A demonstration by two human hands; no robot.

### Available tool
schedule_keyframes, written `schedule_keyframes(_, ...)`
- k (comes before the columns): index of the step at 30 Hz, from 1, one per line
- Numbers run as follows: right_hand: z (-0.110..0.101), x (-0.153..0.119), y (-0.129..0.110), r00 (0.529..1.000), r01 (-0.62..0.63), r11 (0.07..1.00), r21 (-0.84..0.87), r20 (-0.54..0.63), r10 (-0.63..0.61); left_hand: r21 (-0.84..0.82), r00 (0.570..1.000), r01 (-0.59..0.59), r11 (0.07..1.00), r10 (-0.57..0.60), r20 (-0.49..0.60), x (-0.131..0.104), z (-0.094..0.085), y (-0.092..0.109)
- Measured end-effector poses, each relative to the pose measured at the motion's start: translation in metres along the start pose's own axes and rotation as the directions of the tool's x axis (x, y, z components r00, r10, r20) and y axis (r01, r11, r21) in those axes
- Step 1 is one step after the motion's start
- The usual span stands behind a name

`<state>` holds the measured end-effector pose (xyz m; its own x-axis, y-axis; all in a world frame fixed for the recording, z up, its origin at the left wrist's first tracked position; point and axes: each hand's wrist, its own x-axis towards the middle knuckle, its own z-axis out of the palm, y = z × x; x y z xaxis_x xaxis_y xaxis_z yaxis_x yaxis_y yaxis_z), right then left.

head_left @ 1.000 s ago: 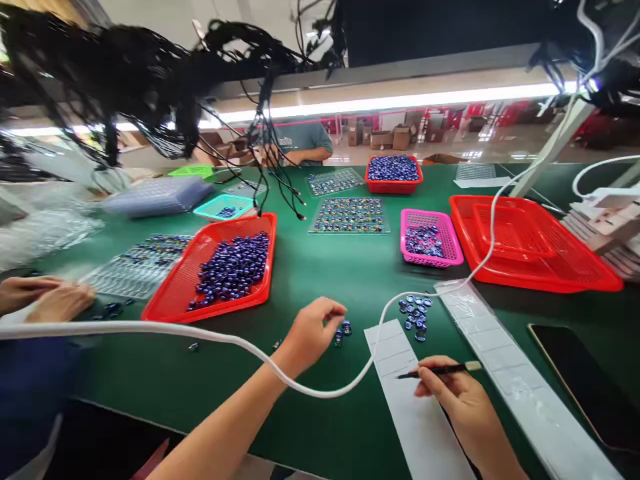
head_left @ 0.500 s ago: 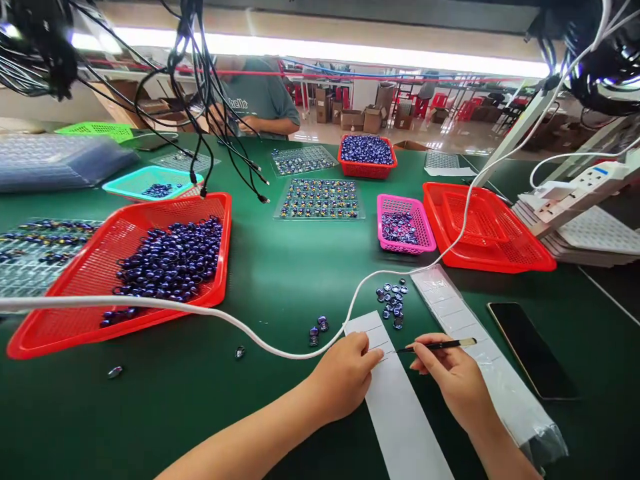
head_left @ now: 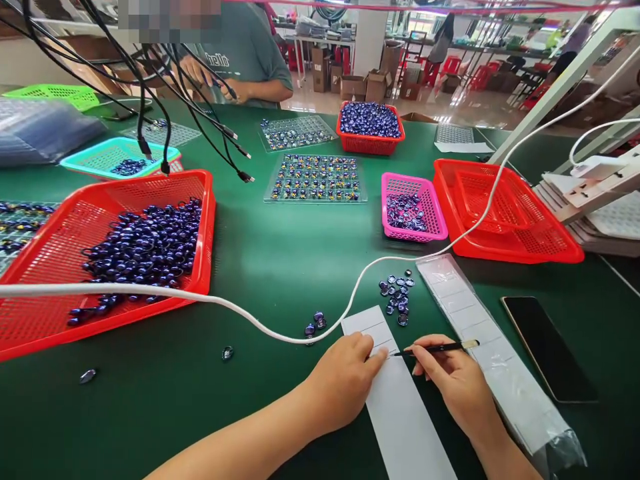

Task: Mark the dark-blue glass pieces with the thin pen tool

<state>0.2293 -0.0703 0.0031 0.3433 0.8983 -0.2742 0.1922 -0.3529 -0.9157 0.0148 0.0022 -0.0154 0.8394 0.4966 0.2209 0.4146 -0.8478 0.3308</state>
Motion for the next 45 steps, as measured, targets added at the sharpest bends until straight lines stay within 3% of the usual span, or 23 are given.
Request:
schedule_keyframes(16, 0.000, 0.000, -0.002, 1.000, -0.023, 1.000, -0.016, 0.005, 0.023, 0.038, 0.999, -0.005, 0.999, 0.004, 0.037, -0.002, 0.002, 0.002)
schedule_keyframes(25, -0.001, 0.001, 0.003, 1.000, 0.017, 0.996, 0.092, -0.027, -0.015, 0.067, 1.000, -0.019, 0.998, 0.018, 0.009, -0.001, 0.005, 0.002)
schedule_keyframes(39, -0.001, 0.003, 0.001, 1.000, -0.008, 1.000, 0.025, 0.013, 0.007, 0.007, 0.993, 0.005, 1.000, -0.004, -0.117, -0.004, -0.001, 0.001)
schedule_keyframes(45, -0.001, 0.001, -0.002, 1.000, -0.010, 1.000, 0.002, -0.020, 0.010, 0.002, 0.996, -0.008, 1.000, 0.008, -0.087, -0.003, -0.004, 0.002)
